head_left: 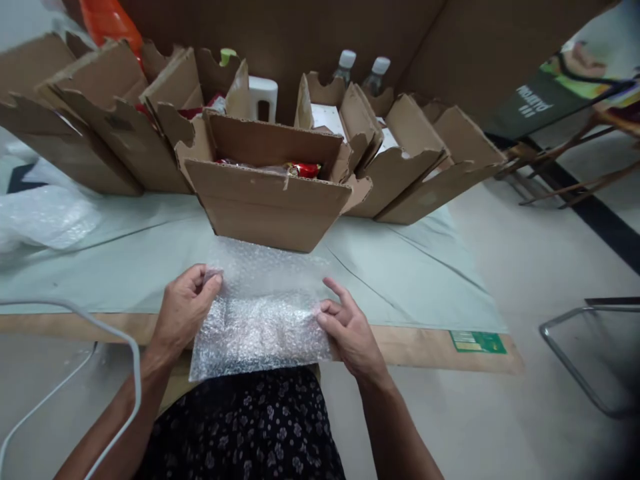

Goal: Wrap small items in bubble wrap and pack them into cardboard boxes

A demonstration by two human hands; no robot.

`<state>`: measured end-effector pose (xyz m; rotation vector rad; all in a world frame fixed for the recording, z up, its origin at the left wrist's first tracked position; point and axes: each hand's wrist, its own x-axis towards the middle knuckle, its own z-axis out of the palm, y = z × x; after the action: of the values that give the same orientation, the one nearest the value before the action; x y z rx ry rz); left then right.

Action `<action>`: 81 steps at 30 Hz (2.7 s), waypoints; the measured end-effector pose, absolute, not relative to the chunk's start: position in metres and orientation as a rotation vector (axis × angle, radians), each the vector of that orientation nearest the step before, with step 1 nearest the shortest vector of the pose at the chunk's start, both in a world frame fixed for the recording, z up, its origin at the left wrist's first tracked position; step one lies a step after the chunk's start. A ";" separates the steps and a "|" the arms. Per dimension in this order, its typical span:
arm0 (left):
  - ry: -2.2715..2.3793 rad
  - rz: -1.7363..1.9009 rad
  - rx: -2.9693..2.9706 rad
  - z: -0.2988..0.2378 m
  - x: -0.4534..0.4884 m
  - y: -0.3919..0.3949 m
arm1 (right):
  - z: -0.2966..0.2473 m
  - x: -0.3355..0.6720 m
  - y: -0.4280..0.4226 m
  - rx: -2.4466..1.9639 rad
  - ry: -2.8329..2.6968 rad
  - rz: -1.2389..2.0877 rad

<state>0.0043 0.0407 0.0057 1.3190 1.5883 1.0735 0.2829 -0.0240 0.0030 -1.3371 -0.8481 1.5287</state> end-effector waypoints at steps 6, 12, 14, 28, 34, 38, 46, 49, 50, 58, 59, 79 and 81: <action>1.873 0.802 1.740 0.005 -0.001 0.059 | 0.006 0.288 -0.030 -1.708 -1.335 1.066; 1.824 1.017 2.111 0.009 -0.001 0.057 | 0.019 0.298 -0.020 -1.755 -1.765 0.648; 1.690 0.941 2.257 0.004 0.001 0.055 | 0.019 0.287 -0.004 -1.619 -1.929 0.525; 1.678 1.109 1.681 0.023 -0.004 0.099 | 0.021 0.313 0.071 -1.590 -1.654 0.558; 1.536 1.226 1.477 0.016 0.028 0.103 | 0.019 0.300 0.120 -1.589 -1.689 0.593; 1.533 1.266 1.455 0.014 0.030 0.106 | 0.018 0.299 0.131 -1.569 -1.719 0.597; 1.622 1.230 1.601 0.012 0.012 0.095 | 0.023 0.312 0.114 -1.534 -1.692 0.570; 1.694 1.130 1.807 0.016 0.003 0.061 | 0.033 0.311 0.078 -1.502 -1.732 0.421; 1.656 1.098 1.920 0.017 0.003 0.051 | 0.035 0.305 0.067 -1.472 -1.787 0.390; 1.428 0.601 2.342 -0.014 0.004 0.037 | 0.006 0.242 0.061 -1.112 -2.572 0.637; 1.413 0.565 2.370 -0.018 0.000 0.039 | 0.001 0.251 0.063 -1.149 -2.584 0.622; 1.092 0.288 2.625 -0.004 -0.059 -0.025 | 0.004 0.294 -0.033 -1.051 -2.488 0.465; 1.110 0.385 2.588 -0.007 -0.055 -0.025 | 0.010 0.294 -0.032 -1.061 -2.330 0.579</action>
<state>-0.0550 -0.0248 -0.0071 2.5885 1.1100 0.3855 0.2938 -0.0317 0.0096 -1.0614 -2.3295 0.5788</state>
